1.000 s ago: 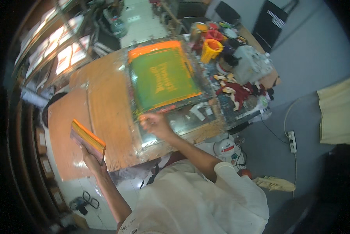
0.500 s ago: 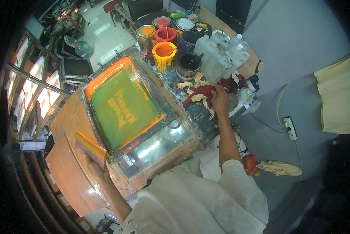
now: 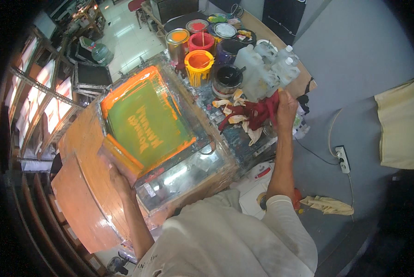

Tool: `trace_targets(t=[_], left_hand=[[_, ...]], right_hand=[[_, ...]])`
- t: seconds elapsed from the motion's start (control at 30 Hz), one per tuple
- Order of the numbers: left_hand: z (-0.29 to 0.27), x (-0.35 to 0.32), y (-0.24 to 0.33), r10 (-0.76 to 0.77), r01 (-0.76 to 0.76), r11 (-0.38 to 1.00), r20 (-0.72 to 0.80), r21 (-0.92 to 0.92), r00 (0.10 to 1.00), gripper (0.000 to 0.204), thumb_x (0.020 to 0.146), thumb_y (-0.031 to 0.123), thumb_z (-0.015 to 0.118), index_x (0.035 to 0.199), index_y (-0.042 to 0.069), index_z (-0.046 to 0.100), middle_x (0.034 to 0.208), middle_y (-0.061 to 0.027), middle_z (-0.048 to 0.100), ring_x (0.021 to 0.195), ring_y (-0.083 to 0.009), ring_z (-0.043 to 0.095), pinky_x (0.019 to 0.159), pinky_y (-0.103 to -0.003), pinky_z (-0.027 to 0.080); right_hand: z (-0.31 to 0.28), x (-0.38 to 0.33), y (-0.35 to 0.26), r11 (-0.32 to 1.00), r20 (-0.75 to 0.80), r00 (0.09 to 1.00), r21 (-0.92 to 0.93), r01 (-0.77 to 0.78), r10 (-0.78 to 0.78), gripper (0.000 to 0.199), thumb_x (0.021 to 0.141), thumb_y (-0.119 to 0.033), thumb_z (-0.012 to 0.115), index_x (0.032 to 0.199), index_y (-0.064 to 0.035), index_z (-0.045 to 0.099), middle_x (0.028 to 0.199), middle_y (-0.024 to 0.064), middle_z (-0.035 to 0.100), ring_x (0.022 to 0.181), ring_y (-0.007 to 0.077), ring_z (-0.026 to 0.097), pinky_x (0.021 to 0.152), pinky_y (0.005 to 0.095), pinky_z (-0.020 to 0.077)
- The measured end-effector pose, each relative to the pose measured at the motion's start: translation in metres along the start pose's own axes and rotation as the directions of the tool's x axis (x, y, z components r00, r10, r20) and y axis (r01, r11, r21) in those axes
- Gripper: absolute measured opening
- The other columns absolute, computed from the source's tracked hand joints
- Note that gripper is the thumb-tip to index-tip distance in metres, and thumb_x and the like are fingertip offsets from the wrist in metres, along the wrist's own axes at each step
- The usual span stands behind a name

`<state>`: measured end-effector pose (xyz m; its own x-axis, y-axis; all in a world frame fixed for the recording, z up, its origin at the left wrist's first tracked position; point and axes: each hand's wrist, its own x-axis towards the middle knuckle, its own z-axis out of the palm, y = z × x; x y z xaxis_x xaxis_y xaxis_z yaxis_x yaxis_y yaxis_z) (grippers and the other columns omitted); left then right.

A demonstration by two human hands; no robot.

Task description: The person applies ink to a screen using a squeegee, wipes the edges of the screen frame with a cloth, and cleans the squeegee tool.

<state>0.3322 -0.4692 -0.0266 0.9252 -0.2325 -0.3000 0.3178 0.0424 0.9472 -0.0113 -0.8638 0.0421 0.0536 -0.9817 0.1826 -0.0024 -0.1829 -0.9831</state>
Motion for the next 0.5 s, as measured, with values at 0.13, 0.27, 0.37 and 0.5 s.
trace_targets(t=[0.13,0.27,0.37,0.5], left_hand=[[-0.009,0.001,-0.009,0.031,-0.024,0.995,0.071,-0.101,0.997,0.051,0.107,0.036,0.043,0.135,-0.006,0.048,0.13,-0.0161,0.057,0.115,-0.0235,0.057,0.099,-0.034,0.048],[-0.016,-0.006,0.008,0.011,-0.01,0.999,0.025,-0.052,1.0,0.052,0.107,0.037,0.043,0.135,-0.006,0.046,0.131,-0.0175,0.056,0.115,-0.0238,0.058,0.098,-0.034,0.048],[-0.022,-0.011,0.012,0.022,-0.02,0.995,0.02,-0.1,1.0,0.053,0.107,0.037,0.042,0.137,-0.007,0.045,0.131,-0.0182,0.056,0.116,-0.0243,0.058,0.099,-0.035,0.048],[-0.028,-0.011,0.006,0.01,-0.009,0.99,0.01,-0.141,1.0,0.053,0.107,0.037,0.042,0.137,-0.007,0.045,0.131,-0.0177,0.056,0.115,-0.0244,0.058,0.098,-0.035,0.049]], right_hand=[[0.033,-0.029,-0.061,0.992,0.15,0.986,0.085,-0.089,0.076,0.026,0.095,-0.019,0.065,0.071,-0.0119,0.059,0.063,-0.0091,0.048,0.054,0.0015,0.04,0.049,0.0212,0.032],[0.04,-0.058,-0.066,0.964,0.208,0.957,-0.214,-0.156,0.201,0.024,0.091,-0.017,0.07,0.071,-0.0065,0.06,0.06,-0.0052,0.049,0.055,0.0063,0.045,0.051,0.0253,0.0364],[0.024,-0.067,0.02,0.751,0.348,0.917,-0.549,0.367,-0.194,0.022,0.089,-0.015,0.069,0.076,-0.0003,0.061,0.069,0.0056,0.058,0.062,0.0175,0.054,0.06,0.0327,0.044],[0.023,-0.122,0.108,0.778,0.4,0.891,-0.482,0.403,-0.214,0.011,0.09,-0.009,0.066,0.098,-0.0023,0.066,0.1,0.0126,0.062,0.085,0.0285,0.061,0.076,0.0348,0.0486]])
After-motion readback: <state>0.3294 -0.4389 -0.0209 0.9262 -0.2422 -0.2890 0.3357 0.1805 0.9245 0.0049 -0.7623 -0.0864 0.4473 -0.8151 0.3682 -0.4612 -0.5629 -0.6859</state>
